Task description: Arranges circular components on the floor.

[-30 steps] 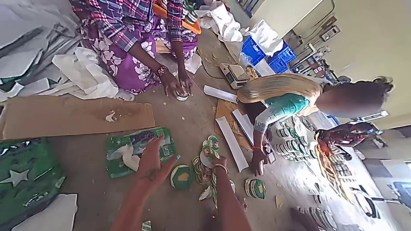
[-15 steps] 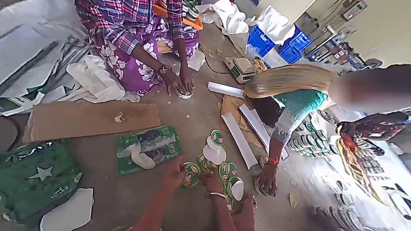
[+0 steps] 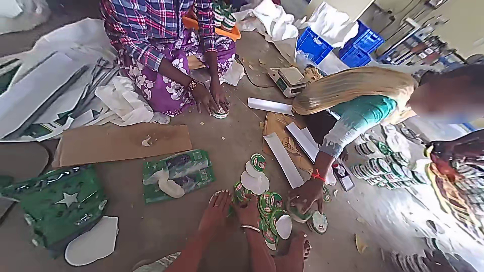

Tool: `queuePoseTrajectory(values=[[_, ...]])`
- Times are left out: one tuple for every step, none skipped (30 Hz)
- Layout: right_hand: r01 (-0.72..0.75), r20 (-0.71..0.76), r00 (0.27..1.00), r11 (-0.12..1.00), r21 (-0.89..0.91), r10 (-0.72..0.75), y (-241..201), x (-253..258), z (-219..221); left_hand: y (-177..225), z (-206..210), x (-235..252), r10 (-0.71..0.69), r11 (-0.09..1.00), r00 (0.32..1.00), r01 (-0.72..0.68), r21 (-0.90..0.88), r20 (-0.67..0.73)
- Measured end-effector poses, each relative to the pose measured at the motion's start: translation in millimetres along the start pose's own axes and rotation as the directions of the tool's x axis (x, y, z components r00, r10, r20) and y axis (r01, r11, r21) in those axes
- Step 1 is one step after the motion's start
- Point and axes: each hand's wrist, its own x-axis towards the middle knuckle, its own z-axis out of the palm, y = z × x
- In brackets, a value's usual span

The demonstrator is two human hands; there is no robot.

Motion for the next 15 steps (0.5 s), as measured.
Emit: queuePoseTrajectory(values=[[-0.008,0.01,1.0,1.0,0.022,0.007,3.7,2.5,0.0,1.7,4.1,0.0,-0.03,0.999,0.999,0.029,0.037,0.032],[-0.012,0.019,1.0,0.998,0.063,0.011,8.3,4.1,-1.8,3.9,9.1,-0.4,-0.048,0.998,0.999,0.048,0.048,0.011],[-0.011,0.018,1.0,0.992,0.129,0.008,11.4,4.9,-4.9,5.6,10.3,-0.4,-0.057,0.997,0.998,0.057,0.045,-0.012],[-0.001,0.0,1.0,0.982,0.19,0.001,13.6,4.9,-9.7,7.7,6.6,0.3,-0.072,0.996,0.997,0.072,0.045,0.006],[0.015,-0.027,1.0,0.971,0.24,-0.009,15.6,3.8,-16.0,10.6,1.5,1.2,-0.088,0.995,0.996,0.087,0.048,0.031],[0.034,-0.056,0.998,0.96,0.277,-0.019,18.5,0.9,-23.4,13.2,-1.5,1.6,-0.106,0.993,0.993,0.102,0.058,0.057],[0.053,-0.075,0.997,0.954,0.295,-0.032,23.1,-2.6,-30.5,15.0,-2.1,1.1,-0.12,0.991,0.99,0.116,0.063,0.068],[0.066,-0.083,0.996,0.951,0.303,-0.043,27.9,-7.2,-37.1,15.7,-1.6,0.2,-0.129,0.991,0.99,0.127,0.045,0.059],[0.085,-0.073,0.995,0.949,0.304,-0.065,32.1,-13.1,-43.6,13.7,1.1,1.1,-0.14,0.99,0.99,0.14,0.01,0.005],[0.104,-0.057,0.994,0.946,0.306,-0.091,36.4,-20.2,-47.8,11.3,1.1,3.3,-0.158,0.987,0.985,0.157,-0.021,-0.063],[0.116,-0.033,0.993,0.942,0.315,-0.111,43.8,-29.1,-50.9,10.7,-1.1,5.3,-0.181,0.983,0.978,0.176,-0.054,-0.099],[0.111,0.008,0.993,0.942,0.317,-0.12,53.2,-39.9,-53.6,11.0,-2.9,6.0,-0.199,0.98,0.976,0.196,-0.041,-0.093],[0.094,0.058,0.991,0.944,0.316,-0.118,62.0,-50.5,-56.0,12.5,-5.8,6.2,-0.219,0.976,0.974,0.218,-0.019,-0.063],[0.096,0.085,0.988,0.94,0.328,-0.131,70.0,-58.6,-57.8,14.0,-8.7,6.8,-0.228,0.974,0.973,0.228,-0.004,-0.047],[0.115,0.101,0.982,0.932,0.344,-0.158,74.9,-64.6,-59.9,13.0,-10.6,7.7,-0.236,0.972,0.971,0.236,-0.001,-0.042]])
